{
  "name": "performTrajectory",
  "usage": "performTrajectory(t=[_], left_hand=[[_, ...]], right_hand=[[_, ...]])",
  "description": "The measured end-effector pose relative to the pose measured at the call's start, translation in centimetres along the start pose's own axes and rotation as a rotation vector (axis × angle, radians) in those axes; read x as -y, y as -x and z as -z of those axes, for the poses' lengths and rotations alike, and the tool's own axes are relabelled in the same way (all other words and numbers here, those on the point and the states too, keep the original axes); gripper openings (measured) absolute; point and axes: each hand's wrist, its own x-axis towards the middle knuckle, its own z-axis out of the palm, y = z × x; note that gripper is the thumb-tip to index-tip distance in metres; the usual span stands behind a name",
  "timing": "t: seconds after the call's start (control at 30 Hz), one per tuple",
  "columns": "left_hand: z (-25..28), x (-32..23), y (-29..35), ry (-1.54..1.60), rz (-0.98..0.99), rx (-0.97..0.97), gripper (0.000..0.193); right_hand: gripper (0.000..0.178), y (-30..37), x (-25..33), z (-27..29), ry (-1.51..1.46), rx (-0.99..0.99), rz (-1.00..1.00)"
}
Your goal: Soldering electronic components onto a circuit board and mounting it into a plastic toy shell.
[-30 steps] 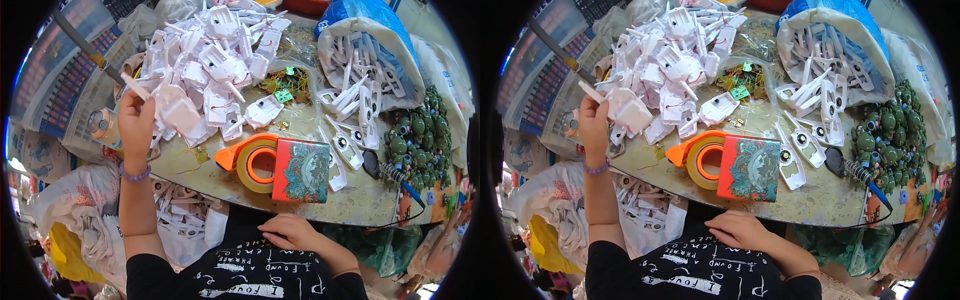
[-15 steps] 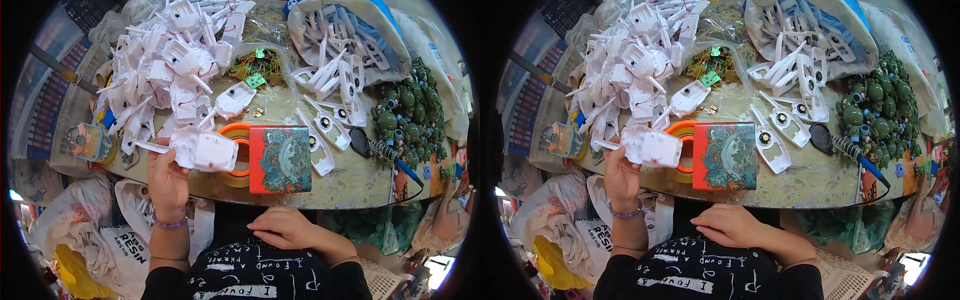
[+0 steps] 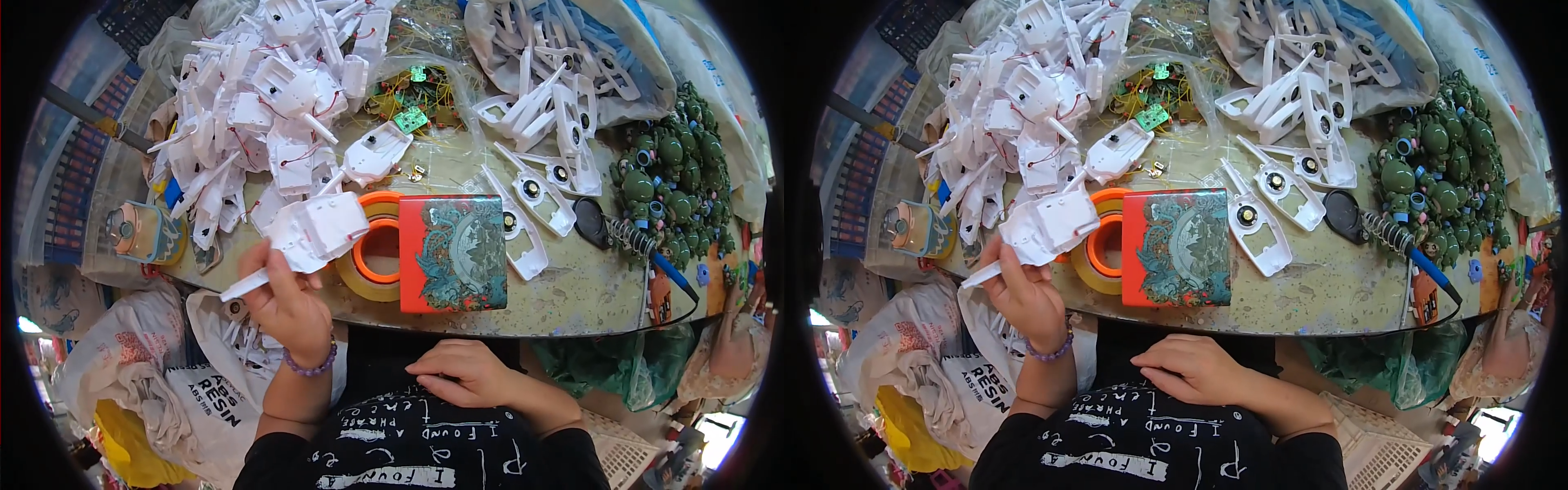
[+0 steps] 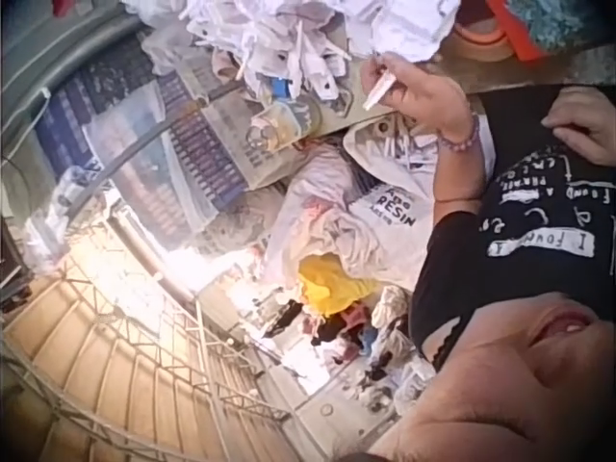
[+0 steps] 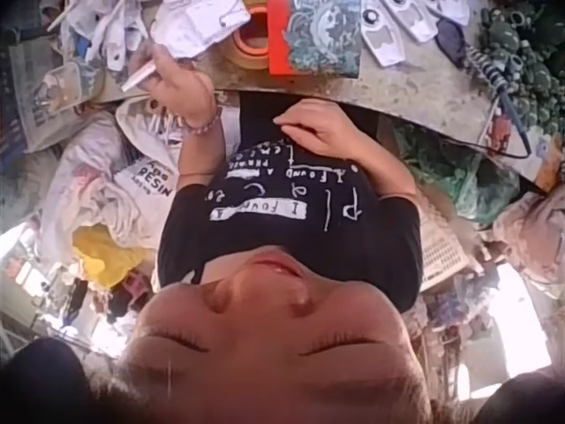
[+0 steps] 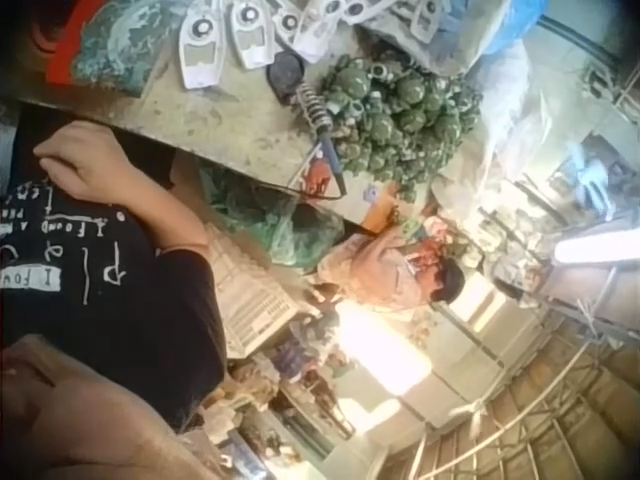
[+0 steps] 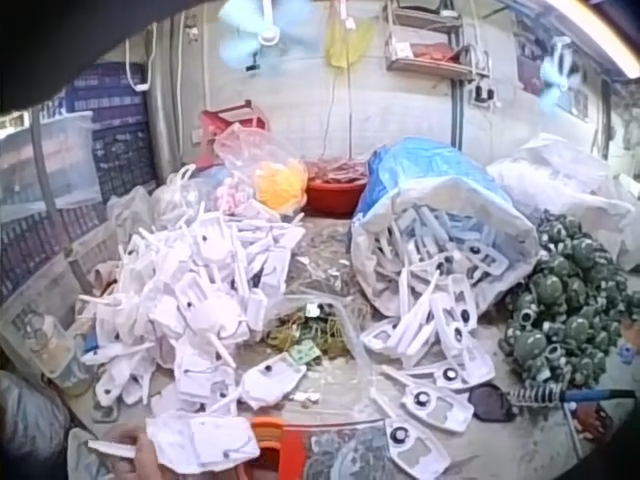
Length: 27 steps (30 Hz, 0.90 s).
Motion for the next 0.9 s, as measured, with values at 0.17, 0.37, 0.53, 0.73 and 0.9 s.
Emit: performTrajectory(t=[0.17, 0.37, 0.53, 0.73, 0.9], left_hand=[[0.1, 0.7, 2.4, -0.226, -0.228, 0.176, 0.022], [0.6, -0.5, 3.7, -0.692, -0.401, 0.509, 0.025], [2.6, -0.3, 4.5, -0.643, -0.421, 0.776, 0.036], [3.8, -2.2, 3.0, -0.712, -0.633, 1.011, 0.041], [4.2, -4.5, -2.0, -0.573, -0.934, 0.975, 0.043]], right_hand=[[0.017, 0.7, -0.3, -0.3, 0.002, -0.006, -0.076], [0.016, 1.0, -0.6, -0.1, 0.001, -0.067, -0.088], [0.017, 0.9, -0.6, -0.1, 0.075, -0.054, -0.064], [0.019, 1.0, -0.6, 0.4, 0.147, -0.071, -0.014], [0.019, 1.3, -0.2, 1.7, 0.142, -0.006, -0.014]])
